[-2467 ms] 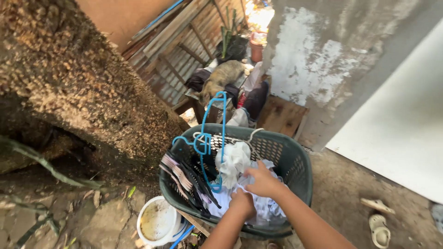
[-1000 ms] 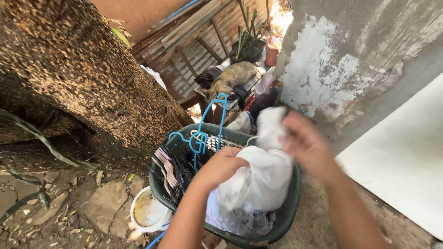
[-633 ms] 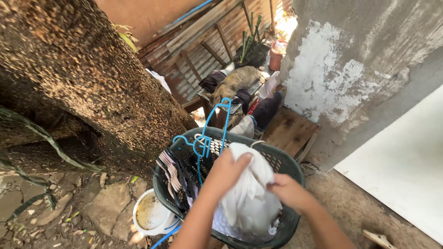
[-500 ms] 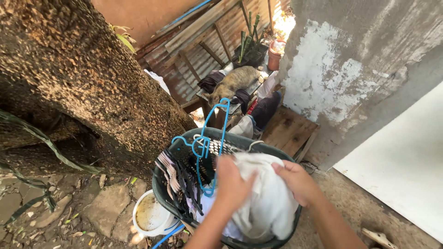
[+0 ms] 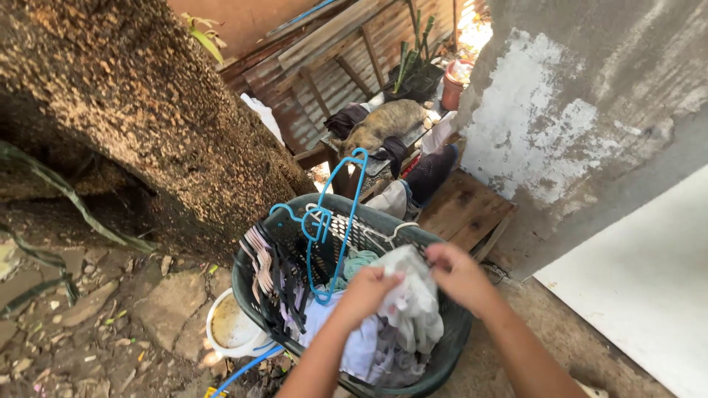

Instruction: Hanging various clothes from a laundry basket onto a hanging rod using hangers.

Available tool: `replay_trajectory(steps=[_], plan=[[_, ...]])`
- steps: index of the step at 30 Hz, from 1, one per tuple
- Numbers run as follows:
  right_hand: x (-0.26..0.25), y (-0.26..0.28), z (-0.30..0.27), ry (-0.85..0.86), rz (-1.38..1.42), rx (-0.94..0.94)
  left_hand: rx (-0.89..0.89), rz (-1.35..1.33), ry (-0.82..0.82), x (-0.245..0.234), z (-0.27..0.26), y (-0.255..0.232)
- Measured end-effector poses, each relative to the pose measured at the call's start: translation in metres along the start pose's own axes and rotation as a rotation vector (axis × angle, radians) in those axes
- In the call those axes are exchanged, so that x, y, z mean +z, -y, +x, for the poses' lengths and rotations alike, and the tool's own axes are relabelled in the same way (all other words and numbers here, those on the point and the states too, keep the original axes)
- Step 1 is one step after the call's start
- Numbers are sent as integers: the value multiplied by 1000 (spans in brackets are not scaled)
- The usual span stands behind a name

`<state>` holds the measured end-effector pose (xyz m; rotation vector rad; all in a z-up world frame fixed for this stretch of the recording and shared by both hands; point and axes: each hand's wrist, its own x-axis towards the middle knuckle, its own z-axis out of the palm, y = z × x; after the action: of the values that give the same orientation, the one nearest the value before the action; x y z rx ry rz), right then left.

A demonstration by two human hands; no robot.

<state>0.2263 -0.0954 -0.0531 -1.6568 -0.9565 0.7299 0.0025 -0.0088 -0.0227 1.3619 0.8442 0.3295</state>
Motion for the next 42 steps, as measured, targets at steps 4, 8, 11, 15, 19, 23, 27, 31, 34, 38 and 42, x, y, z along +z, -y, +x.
replay_trajectory(steps=[4,8,11,15,19,23,27,31,34,38,42], plan=[[12,3,-22,495,-106,43,92,-301,152,-8,-14,-44],[18,26,-29,242,-263,-107,207,-429,209,-9,-49,-97],[3,29,-18,146,-367,92,332,-584,218,-19,-73,-133],[-13,49,-11,105,133,470,448,-669,136,-30,-75,-131],[-28,63,4,160,821,548,312,-805,130,-34,-104,-152],[4,27,3,79,459,292,449,-790,296,-44,-96,-123],[75,-38,-20,82,-157,-123,231,-763,330,-35,-58,-77],[115,-84,-17,286,528,183,177,-820,464,-4,-86,-115],[123,-99,2,334,1233,441,233,-804,557,-17,-90,-120],[92,-2,-9,196,1007,452,231,-790,368,-62,-74,-104],[30,-12,-12,241,639,258,387,-760,272,-99,-90,-113]])
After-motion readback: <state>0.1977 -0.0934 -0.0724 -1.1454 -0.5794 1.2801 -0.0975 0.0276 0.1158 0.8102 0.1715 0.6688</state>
